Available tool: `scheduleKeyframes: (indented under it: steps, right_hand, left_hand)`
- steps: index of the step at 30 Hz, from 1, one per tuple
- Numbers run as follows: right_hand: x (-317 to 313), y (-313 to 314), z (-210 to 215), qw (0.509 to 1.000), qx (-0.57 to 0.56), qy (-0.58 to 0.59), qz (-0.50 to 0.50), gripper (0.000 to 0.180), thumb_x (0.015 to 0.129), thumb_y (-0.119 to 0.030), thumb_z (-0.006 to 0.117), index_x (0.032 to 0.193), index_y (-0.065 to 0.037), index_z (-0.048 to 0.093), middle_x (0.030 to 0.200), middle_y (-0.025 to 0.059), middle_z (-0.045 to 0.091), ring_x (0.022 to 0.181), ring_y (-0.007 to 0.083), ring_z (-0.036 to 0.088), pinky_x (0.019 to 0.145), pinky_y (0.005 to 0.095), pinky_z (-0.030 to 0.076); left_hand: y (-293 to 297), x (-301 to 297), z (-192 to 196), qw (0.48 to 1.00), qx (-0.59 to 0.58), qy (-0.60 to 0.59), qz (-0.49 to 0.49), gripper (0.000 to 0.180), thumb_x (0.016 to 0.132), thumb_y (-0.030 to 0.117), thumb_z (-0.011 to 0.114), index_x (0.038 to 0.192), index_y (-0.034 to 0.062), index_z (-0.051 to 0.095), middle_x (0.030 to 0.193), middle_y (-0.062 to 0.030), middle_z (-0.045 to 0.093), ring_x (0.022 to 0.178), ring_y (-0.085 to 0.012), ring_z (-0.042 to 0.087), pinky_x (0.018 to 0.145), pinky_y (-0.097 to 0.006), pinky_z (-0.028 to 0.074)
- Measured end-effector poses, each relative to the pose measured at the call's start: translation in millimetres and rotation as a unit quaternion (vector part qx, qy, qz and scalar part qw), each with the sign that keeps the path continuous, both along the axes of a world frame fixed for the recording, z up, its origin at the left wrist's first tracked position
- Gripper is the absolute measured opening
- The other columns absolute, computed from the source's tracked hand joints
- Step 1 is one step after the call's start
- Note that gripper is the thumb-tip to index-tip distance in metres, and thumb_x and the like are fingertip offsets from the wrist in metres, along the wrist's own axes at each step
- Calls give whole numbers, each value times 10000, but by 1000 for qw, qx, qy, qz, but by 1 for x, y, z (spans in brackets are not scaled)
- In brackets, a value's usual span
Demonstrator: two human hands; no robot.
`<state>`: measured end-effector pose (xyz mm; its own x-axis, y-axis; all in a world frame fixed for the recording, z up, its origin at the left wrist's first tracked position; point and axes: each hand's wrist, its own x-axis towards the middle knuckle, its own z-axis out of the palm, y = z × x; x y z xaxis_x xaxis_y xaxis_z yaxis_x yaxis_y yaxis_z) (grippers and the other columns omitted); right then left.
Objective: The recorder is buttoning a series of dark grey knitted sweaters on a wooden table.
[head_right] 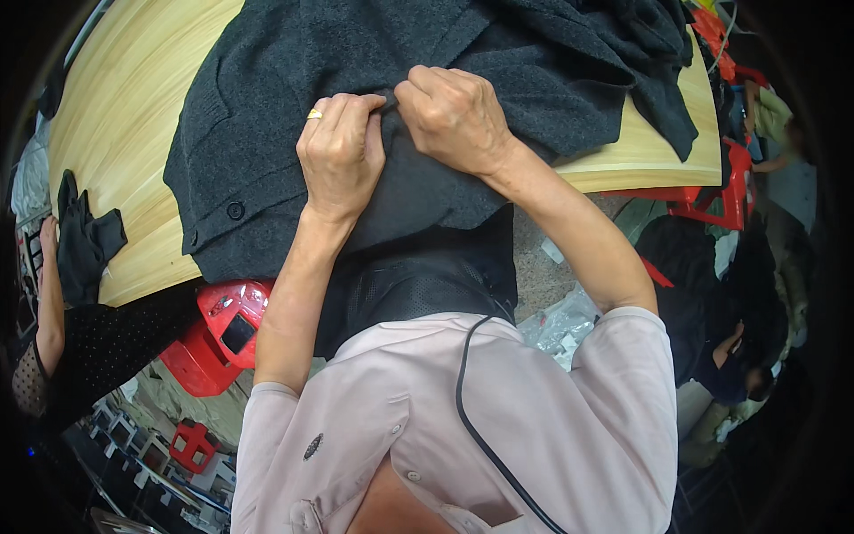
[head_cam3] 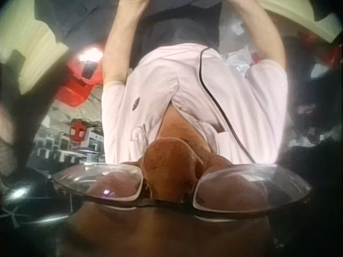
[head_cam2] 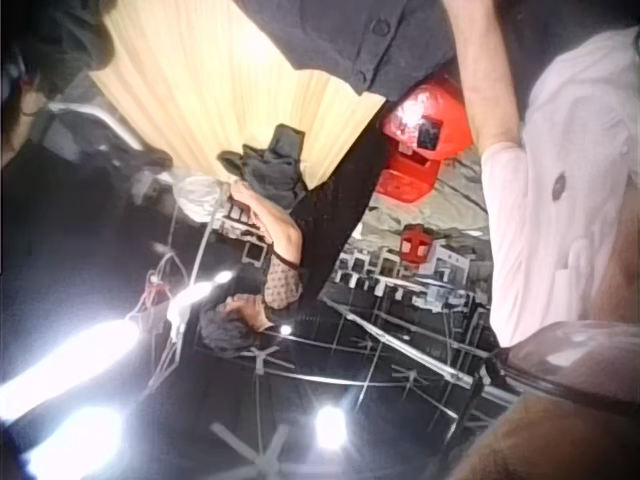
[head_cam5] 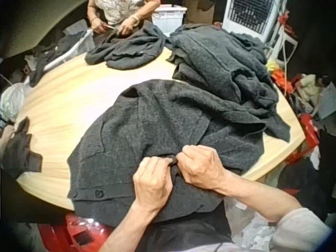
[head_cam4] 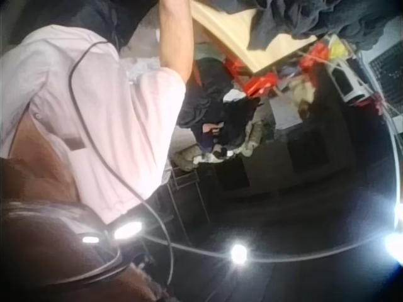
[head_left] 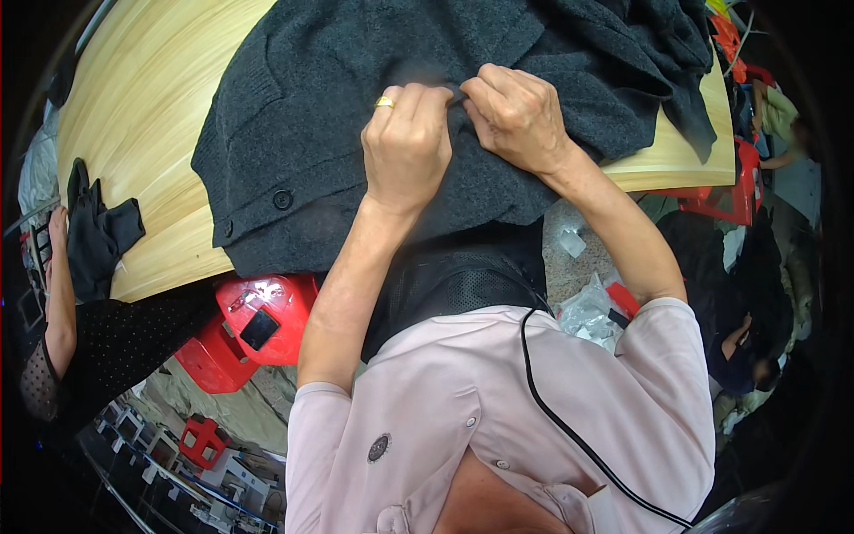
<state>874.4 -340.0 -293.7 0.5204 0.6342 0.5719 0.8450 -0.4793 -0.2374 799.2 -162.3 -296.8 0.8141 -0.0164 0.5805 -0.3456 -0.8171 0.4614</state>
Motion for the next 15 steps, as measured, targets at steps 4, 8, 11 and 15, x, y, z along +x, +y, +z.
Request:
scheduleKeyframes:
  steps: [4,8,11,15]
  right_hand:
    - [-10,9,2,996,32,40,-75,162,778,7,776,816,-58,632,784,89,624,699,287,686,650,388,582]
    - [-19,-5,1,992,35,85,-85,177,805,3,775,968,-58,741,919,83,676,898,281,707,822,409,571]
    - [-36,-30,10,992,-14,90,-85,328,912,-132,839,1231,-63,807,1135,76,715,1088,270,683,1022,426,499]
    - [-58,-41,29,983,-82,72,-145,441,942,-307,873,1326,-110,783,1400,127,687,1364,311,614,1214,571,390]
  left_hand:
    - [2,0,4,1000,24,-2,-11,205,858,-81,787,1025,33,751,1010,-78,753,942,-276,731,824,-392,597]
    - [10,-11,13,993,43,52,-96,228,922,-39,767,1139,27,777,1350,-113,764,1270,-339,706,1089,-443,560]
    - [21,-48,28,961,179,195,-82,597,1043,287,744,1593,89,618,1712,-134,525,1587,-375,455,1304,-575,340]
    - [53,-86,24,958,187,214,-22,844,1007,501,765,1705,113,493,1799,-177,398,1674,-399,329,1336,-588,271]
